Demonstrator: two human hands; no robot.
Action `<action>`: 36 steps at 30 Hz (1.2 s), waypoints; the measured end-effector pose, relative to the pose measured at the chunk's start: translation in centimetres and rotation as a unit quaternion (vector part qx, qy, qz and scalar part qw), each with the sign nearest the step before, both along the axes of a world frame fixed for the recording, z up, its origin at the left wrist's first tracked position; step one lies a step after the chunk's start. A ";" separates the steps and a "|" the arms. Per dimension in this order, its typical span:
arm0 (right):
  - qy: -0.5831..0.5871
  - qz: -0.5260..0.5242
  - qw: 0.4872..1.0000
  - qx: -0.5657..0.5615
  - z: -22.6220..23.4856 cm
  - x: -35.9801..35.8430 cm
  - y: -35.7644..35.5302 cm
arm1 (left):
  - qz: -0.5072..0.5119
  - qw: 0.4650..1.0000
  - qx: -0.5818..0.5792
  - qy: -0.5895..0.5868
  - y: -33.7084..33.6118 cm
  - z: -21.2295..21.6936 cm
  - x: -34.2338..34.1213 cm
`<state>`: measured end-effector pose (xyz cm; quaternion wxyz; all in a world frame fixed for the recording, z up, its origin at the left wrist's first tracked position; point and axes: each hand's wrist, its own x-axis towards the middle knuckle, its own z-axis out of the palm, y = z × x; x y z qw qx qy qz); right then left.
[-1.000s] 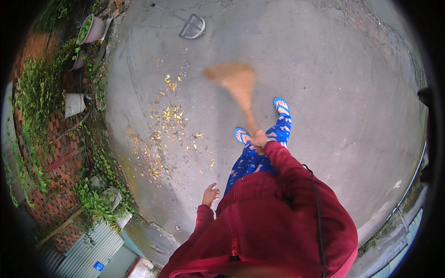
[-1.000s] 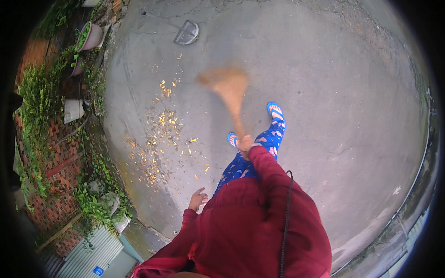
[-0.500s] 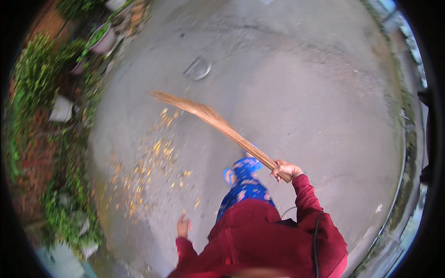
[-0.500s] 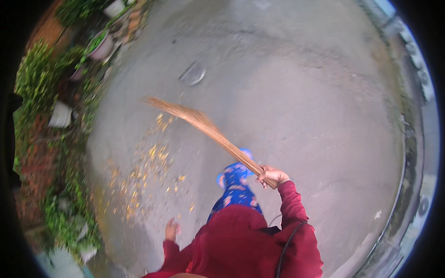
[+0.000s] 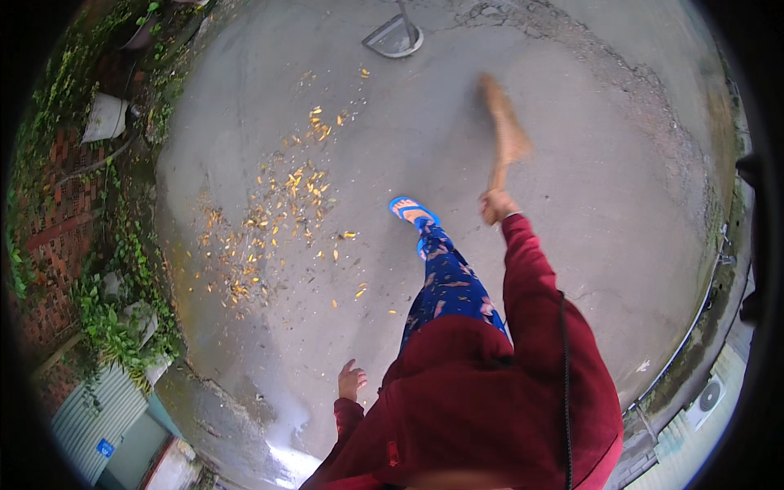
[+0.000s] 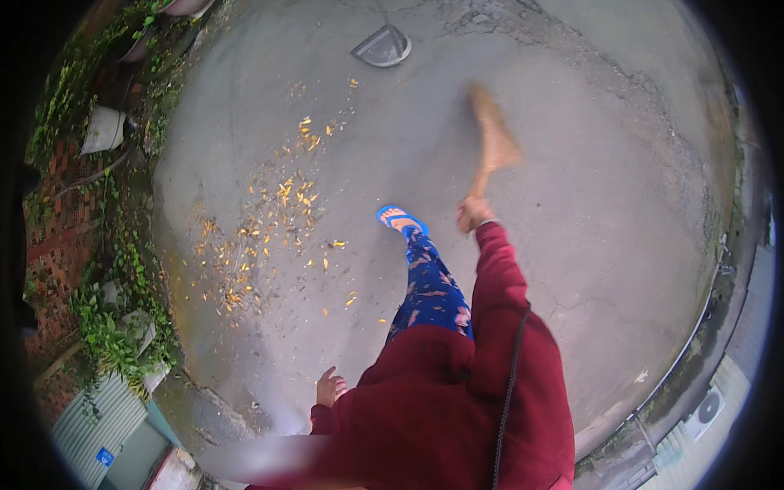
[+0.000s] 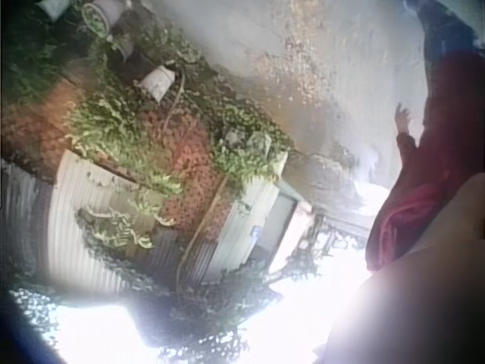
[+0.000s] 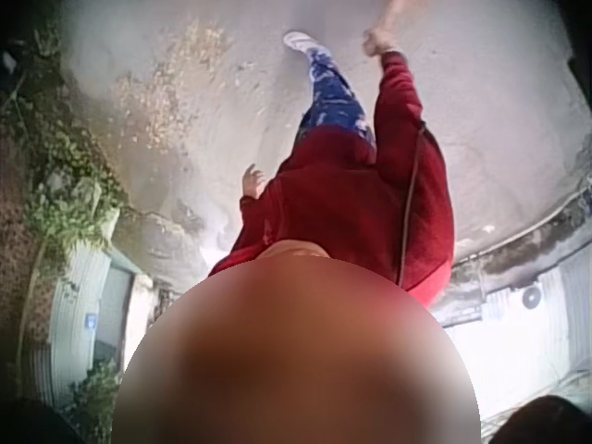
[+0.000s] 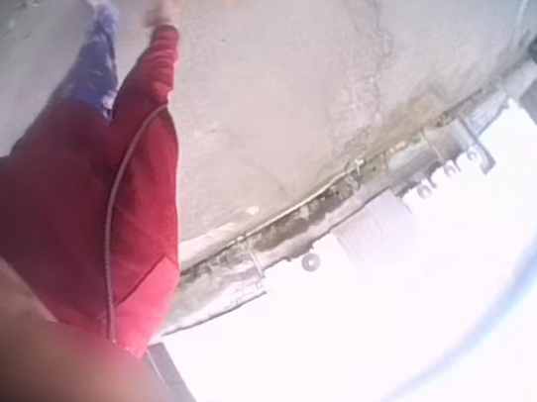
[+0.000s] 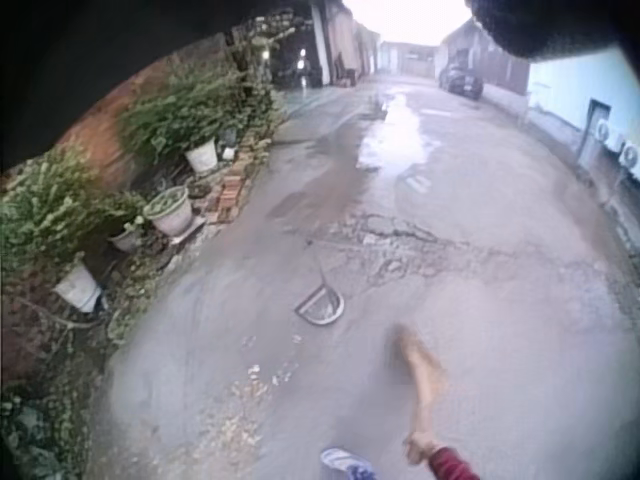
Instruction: The person sweeps scattered leaves on a wet concrete surface using a traditional straw broom and a dustpan. They gather leaves into piles, scoop them into the dustpan, and deposit the collected leaves into a green waste bin.
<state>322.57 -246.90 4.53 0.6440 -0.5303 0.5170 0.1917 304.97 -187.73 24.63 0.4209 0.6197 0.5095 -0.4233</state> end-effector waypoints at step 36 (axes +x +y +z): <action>-0.082 0.502 0.848 -0.151 -6.1 22.6 20.0 | 0.173 0.974 -0.038 -0.141 -7.6 0.8 8.2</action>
